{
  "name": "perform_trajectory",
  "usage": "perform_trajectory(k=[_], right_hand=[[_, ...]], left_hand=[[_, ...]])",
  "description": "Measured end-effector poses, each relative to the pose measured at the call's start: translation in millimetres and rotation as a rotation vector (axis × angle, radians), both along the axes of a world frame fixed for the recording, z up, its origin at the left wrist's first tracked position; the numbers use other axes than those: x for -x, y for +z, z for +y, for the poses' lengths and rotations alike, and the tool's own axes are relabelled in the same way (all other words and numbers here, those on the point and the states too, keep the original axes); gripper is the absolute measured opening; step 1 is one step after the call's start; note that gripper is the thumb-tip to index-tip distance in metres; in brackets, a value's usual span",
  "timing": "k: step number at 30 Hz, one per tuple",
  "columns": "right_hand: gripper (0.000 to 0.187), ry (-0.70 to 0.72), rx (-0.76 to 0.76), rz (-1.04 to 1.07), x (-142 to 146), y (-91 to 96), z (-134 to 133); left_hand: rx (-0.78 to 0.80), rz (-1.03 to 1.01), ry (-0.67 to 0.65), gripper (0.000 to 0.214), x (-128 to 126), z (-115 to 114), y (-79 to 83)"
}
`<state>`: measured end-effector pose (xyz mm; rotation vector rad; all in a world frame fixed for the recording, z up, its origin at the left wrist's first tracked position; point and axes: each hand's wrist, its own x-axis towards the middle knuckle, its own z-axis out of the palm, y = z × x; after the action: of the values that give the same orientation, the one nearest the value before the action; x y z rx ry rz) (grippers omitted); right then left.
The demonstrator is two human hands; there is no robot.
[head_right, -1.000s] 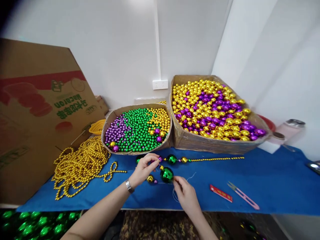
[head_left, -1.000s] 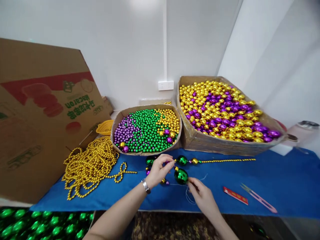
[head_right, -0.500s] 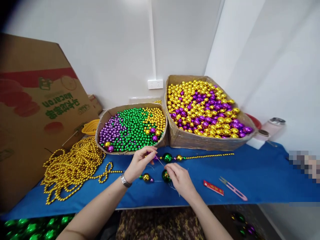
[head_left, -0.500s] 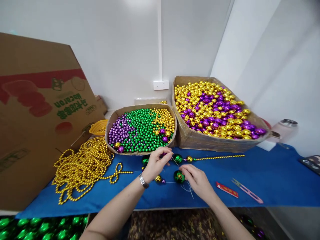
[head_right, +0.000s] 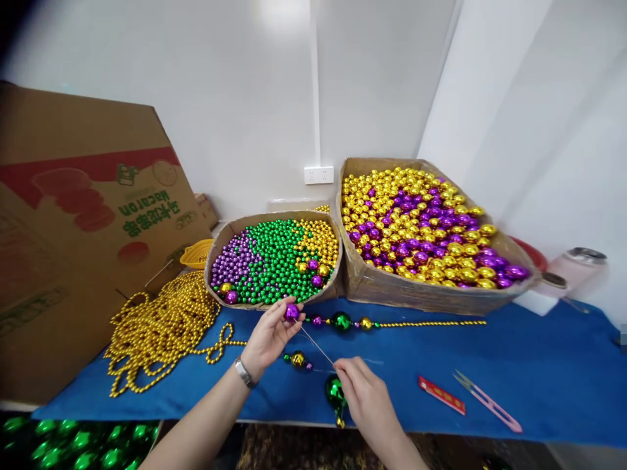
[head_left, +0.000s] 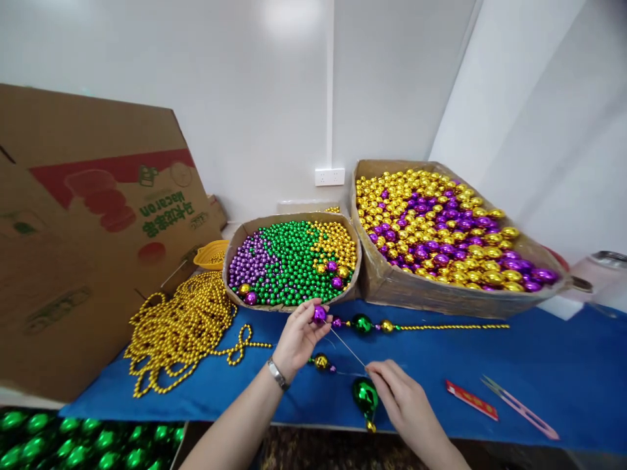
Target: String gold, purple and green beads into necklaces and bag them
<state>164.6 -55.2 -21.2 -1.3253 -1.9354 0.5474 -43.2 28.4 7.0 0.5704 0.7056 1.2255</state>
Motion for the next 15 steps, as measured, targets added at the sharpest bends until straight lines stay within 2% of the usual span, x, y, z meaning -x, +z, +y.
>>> perform_trajectory(k=[5,8,11,13,15], right_hand=[[0.027,-0.02,0.0,0.025,-1,-1.3,1],[0.03,-0.056,0.151,0.172,-3,12.7,10],[0.032,-0.036,0.321,0.411,-3,46.6,20],[0.03,0.02,0.306,0.497,-2,75.8,25],[0.027,0.053,0.231,0.543,-1,104.7,27]], left_hand=[[0.013,-0.01,0.018,0.03,3,1,-2.4],[0.019,-0.017,0.016,0.029,3,3,-2.8],[0.016,-0.021,0.01,0.028,1,3,-3.5],[0.01,-0.022,-0.001,0.028,-1,3,-3.7],[0.008,-0.023,-0.01,0.027,-2,2,-3.4]])
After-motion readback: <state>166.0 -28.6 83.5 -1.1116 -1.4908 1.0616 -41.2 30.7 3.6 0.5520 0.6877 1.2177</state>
